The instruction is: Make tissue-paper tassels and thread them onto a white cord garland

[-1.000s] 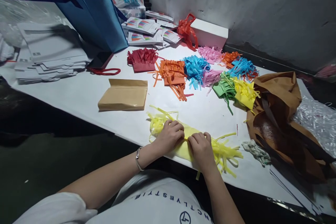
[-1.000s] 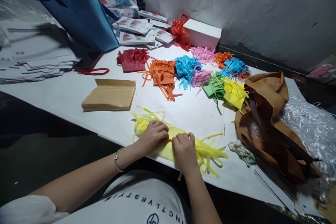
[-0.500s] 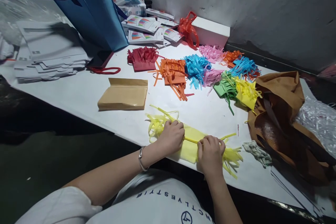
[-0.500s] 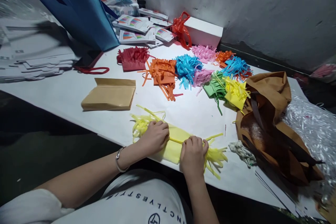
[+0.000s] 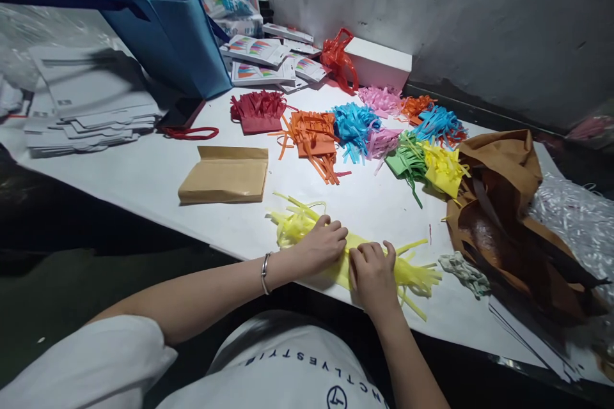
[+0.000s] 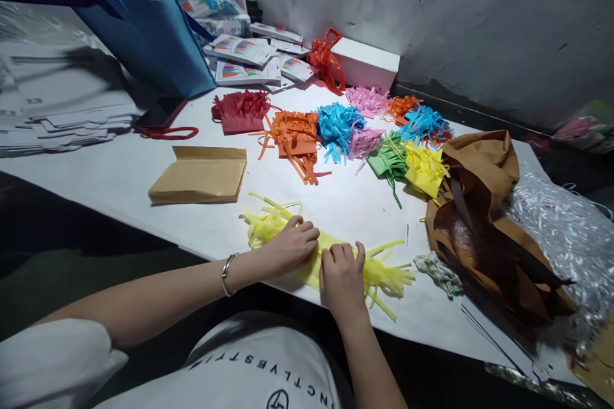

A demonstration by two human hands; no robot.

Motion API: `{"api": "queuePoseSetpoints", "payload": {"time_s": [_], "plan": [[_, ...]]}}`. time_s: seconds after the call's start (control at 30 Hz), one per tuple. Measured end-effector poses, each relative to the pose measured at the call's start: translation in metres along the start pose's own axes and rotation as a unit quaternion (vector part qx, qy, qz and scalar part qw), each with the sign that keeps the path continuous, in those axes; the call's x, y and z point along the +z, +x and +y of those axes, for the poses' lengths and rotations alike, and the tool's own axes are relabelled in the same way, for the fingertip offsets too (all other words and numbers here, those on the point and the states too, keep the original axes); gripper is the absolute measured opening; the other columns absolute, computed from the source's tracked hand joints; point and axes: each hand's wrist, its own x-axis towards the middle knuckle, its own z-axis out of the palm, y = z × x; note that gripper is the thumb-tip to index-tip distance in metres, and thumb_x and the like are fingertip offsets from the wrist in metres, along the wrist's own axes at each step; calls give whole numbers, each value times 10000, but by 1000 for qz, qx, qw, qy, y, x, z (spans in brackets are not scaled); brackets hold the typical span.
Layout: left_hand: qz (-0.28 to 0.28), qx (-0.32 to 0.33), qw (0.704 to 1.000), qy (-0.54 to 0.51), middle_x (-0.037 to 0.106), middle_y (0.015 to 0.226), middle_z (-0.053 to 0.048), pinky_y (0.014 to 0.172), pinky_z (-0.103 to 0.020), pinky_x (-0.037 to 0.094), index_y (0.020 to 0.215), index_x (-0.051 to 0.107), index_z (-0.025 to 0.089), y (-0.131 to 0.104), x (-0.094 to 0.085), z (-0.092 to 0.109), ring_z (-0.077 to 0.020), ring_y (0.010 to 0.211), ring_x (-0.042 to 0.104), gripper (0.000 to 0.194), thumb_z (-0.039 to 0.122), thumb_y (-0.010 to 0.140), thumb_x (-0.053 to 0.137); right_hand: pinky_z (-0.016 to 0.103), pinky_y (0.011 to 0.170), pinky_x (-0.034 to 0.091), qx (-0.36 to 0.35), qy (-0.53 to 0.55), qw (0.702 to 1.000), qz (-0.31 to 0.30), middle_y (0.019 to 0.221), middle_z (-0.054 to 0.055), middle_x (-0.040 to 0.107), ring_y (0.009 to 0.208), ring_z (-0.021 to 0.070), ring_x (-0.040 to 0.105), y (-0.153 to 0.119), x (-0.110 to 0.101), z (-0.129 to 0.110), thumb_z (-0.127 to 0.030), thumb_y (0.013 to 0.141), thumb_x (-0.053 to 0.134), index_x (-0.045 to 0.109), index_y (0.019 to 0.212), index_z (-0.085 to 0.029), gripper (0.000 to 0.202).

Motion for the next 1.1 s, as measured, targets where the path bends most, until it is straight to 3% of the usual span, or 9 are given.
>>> {"api": "queuePoseSetpoints", "payload": {"time_s": [0.13,0.3,0.47,0.6,0.73,0.9,1.1], "plan": [[33,-27,999,-32,616,857,-58,811,-386,344,753,616,166,-2,-1,-3,-214,852,522,121,145,872,608,440,1001,282,-29,-9,999,9,799,32,612,821,202,515,7,8,3,-70,903,517,600,813,-206,183],[70,67,994,-55,644,937,-66,827,-343,420,873,630,165,-18,7,5,-210,908,541,87,141,924,563,403,974,302,-13,-7,999,34,803,10,611,805,182,526,9,16,7,-105,915,536,577,820,-207,145],[88,47,994,-53,646,1212,-100,1017,-391,414,1160,621,174,-23,20,7,-235,1157,545,226,189,970,501,423,1013,285,51,-31,994,86,822,15,618,826,184,541,15,11,18,-126,926,530,561,852,-207,114],[99,29,995,-15,627,1318,-86,1172,-537,212,1251,604,242,-25,32,5,-237,1235,550,333,177,1002,392,412,1016,300,114,-44,982,143,803,3,613,818,171,559,11,-5,41,-120,922,515,557,853,-205,117],[111,53,992,-6,621,1341,-85,1180,-611,-54,1272,597,276,-25,39,6,-248,1236,560,351,204,1004,380,393,996,326,155,-50,967,195,799,8,631,789,158,564,-6,-23,59,-119,943,473,563,871,-198,139],[94,89,992,-14,635,1324,-50,1176,-580,-144,1252,601,284,-15,34,14,-235,1285,517,308,235,987,451,379,989,340,133,-37,968,208,834,20,654,792,157,579,-8,-34,61,-154,968,472,586,904,-199,138],[42,104,993,-42,638,1308,-23,1194,-539,-166,1337,525,262,-14,18,25,-201,1350,457,375,170,978,465,382,1000,311,92,-18,976,198,858,34,667,845,173,588,43,-43,58,-172,968,494,616,905,-194,139]]}}
